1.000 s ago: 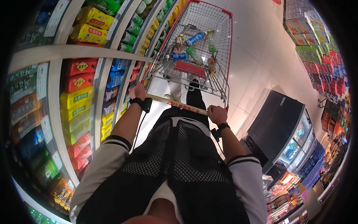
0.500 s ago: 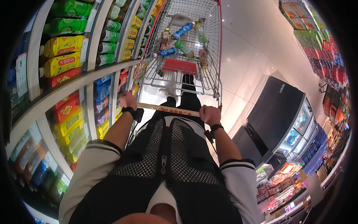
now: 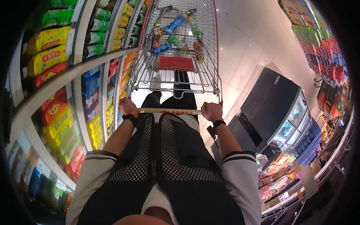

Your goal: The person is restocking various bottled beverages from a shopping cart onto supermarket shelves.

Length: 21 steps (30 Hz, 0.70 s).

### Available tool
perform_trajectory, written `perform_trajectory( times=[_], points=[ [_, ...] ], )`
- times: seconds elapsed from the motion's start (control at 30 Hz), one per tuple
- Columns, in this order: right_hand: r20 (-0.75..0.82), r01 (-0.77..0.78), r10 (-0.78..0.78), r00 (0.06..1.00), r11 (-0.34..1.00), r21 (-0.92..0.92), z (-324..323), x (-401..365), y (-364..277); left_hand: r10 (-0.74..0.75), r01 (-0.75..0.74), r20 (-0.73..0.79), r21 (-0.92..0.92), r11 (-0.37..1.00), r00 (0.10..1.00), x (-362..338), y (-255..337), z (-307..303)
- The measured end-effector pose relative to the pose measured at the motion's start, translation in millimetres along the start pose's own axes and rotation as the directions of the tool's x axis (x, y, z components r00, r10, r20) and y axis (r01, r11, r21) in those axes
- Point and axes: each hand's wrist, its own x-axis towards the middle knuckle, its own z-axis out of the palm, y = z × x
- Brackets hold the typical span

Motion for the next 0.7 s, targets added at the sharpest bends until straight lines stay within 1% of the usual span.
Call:
perform_trajectory(
  times=[0.03, 0.07, 0.1, 0.17, 0.2, 0.23, 0.3, 0.33, 0.37, 0.4, 0.43, 0.47, 0.5, 0.57, 0.6, 0.63, 0.67, 0.7],
  points=[
    [0.007, 0.008, -0.008, 1.000, 1.000, -0.003, 2, -3, 2, 0.027, -0.027, 0.021, 0.022, 0.999, 0.999, -3, -7, 1],
    [0.018, 0.007, -0.007, 1.000, 0.999, -0.034, 3, -6, 5, -0.015, 0.017, 0.059, -0.030, 0.999, 0.998, -10, -8, -3],
    [0.030, 0.004, -0.003, 1.000, 0.998, -0.060, 6, -10, 8, -0.005, 0.007, 0.058, -0.042, 0.999, 0.998, -14, -10, -4],
    [0.022, -0.004, 0.006, 1.000, 0.996, -0.090, 8, -14, 11, 0.099, -0.095, 0.066, -0.058, 0.994, 0.993, -13, -24, -1],
    [0.010, -0.003, 0.004, 1.000, 0.997, -0.078, 9, -16, 12, 0.090, -0.082, 0.080, -0.097, 0.992, 0.993, -17, -22, -2],
    [-0.003, -0.002, 0.002, 1.000, 0.998, -0.066, 11, -16, 14, 0.098, -0.091, 0.085, -0.087, 0.992, 0.992, -13, -27, 3],
    [-0.047, 0.006, -0.011, 0.999, 0.993, -0.117, 14, -18, 16, 0.124, -0.111, 0.073, -0.155, 0.982, 0.990, -1, -38, 16],
    [-0.057, -0.003, -0.005, 0.998, 0.990, -0.141, 10, -16, 13, 0.116, -0.107, 0.029, -0.213, 0.971, 0.993, -10, -22, 7],
    [-0.057, 0.006, -0.013, 0.998, 0.992, -0.127, 14, -11, 14, 0.140, -0.140, -0.009, -0.140, 0.980, 0.990, -2, -25, 8],
    [-0.079, 0.015, -0.025, 0.997, 0.993, -0.113, 17, -12, 17, 0.129, -0.128, 0.004, -0.120, 0.985, 0.992, -1, -29, 12],
    [-0.102, 0.025, -0.035, 0.994, 0.995, -0.099, 18, -16, 17, 0.118, -0.116, 0.017, -0.100, 0.988, 0.993, -8, -21, 4],
    [-0.080, 0.025, -0.034, 0.996, 0.993, -0.115, 19, -17, 17, 0.104, -0.103, 0.000, -0.113, 0.988, 0.995, -6, -24, 8],
    [0.024, -0.060, 0.062, 0.998, 0.995, -0.079, 26, -12, 25, 0.098, -0.098, -0.008, -0.102, 0.990, 0.995, -2, -25, 12],
    [-0.104, 0.011, -0.028, 0.994, 0.987, -0.163, 16, -19, 15, 0.117, -0.116, 0.009, -0.068, 0.991, 0.993, -7, -24, 9],
    [-0.134, 0.044, -0.064, 0.989, 0.988, -0.151, 20, -18, 21, 0.139, -0.139, -0.001, -0.059, 0.989, 0.990, -9, -21, 8],
    [0.007, -0.061, 0.062, 0.998, 0.991, -0.117, 25, -13, 25, 0.019, -0.020, -0.009, -0.036, 0.999, 1.000, -16, -11, 1],
    [-0.012, -0.044, 0.042, 0.999, 0.992, -0.119, 22, -12, 26, 0.030, -0.027, 0.020, -0.135, 0.991, 0.999, -21, -7, -2],
    [-0.021, -0.065, 0.063, 0.998, 0.990, -0.121, 8, -15, 15, 0.042, -0.029, 0.050, -0.232, 0.972, 0.998, -24, -7, -2]
  ],
)
